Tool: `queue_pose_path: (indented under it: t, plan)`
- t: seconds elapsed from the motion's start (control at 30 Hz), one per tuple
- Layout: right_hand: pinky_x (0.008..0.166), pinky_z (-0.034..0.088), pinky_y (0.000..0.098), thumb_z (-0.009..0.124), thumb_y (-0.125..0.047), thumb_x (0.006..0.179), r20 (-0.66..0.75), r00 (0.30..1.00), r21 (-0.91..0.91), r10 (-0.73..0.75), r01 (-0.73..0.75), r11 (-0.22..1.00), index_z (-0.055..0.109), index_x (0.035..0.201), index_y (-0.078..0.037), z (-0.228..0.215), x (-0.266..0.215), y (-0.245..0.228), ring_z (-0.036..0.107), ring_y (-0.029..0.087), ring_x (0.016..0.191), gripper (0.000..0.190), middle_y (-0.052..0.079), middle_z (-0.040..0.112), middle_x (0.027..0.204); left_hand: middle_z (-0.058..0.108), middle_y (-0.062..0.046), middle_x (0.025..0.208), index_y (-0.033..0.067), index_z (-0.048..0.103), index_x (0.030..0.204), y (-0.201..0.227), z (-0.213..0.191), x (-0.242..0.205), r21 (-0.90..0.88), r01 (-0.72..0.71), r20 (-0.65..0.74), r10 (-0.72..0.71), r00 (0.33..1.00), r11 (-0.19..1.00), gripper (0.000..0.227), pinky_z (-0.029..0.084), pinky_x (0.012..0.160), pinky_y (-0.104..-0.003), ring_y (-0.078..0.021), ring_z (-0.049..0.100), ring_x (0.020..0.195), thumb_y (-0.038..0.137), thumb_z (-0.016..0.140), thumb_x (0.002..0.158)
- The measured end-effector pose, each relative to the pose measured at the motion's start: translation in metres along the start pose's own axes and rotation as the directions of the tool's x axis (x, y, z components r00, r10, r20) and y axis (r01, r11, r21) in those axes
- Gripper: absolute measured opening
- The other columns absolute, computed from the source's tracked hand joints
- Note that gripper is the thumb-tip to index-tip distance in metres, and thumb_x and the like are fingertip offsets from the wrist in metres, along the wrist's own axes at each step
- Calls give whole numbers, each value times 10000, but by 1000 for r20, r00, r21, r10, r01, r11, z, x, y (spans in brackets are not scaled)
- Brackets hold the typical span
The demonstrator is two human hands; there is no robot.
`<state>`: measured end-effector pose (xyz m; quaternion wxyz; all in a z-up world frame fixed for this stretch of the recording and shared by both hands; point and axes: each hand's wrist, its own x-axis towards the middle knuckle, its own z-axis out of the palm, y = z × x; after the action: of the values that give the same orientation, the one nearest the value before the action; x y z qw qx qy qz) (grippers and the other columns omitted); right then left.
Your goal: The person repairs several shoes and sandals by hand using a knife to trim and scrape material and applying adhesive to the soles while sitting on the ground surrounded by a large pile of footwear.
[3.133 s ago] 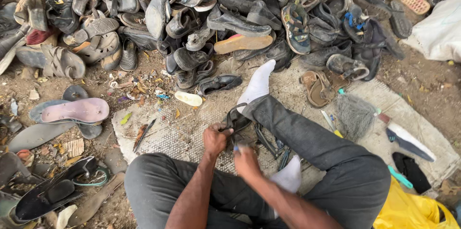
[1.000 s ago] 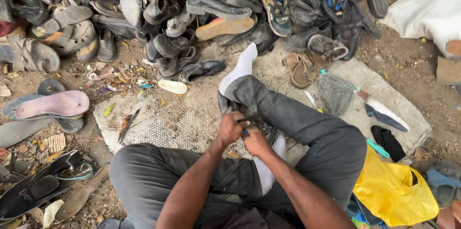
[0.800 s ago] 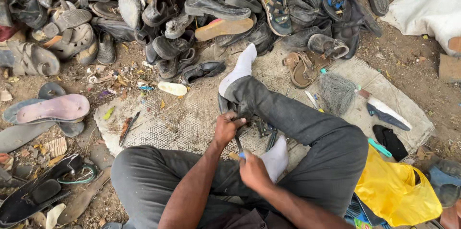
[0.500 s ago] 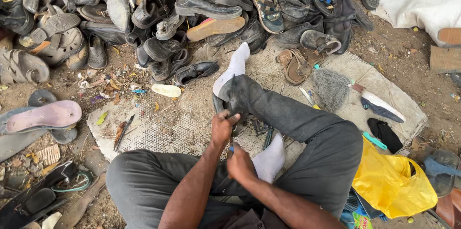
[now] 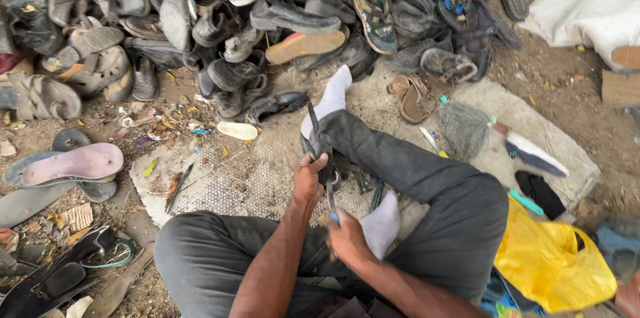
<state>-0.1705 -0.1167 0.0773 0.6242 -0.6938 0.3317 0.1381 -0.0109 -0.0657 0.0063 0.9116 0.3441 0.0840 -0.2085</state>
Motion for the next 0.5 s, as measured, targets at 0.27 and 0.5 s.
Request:
queue_pose_path:
  t: [0.27, 0.5]
  plan:
    - [338, 331, 341, 481, -161, 1022, 13, 998, 156, -65, 62, 986, 616, 1032, 42, 1, 51, 15, 428, 163, 355, 244, 71, 536, 591, 569, 3, 632, 62, 604, 710, 16, 7, -16, 638, -43, 84, -14, 996, 769, 241, 405, 496, -309, -102, 492, 545, 62, 803, 844]
    - [341, 442, 332, 435, -83, 979, -40, 974, -92, -222, 218, 972, 590, 1010, -10, 45, 54, 23, 594, 194, 352, 174, 141, 640, 589, 662, -6, 666, 78, 659, 771, 28, 0, -12, 696, 123, 14, -184, 983, 708, 134, 480, 546, -290, -103, 568, 565, 96, 738, 877]
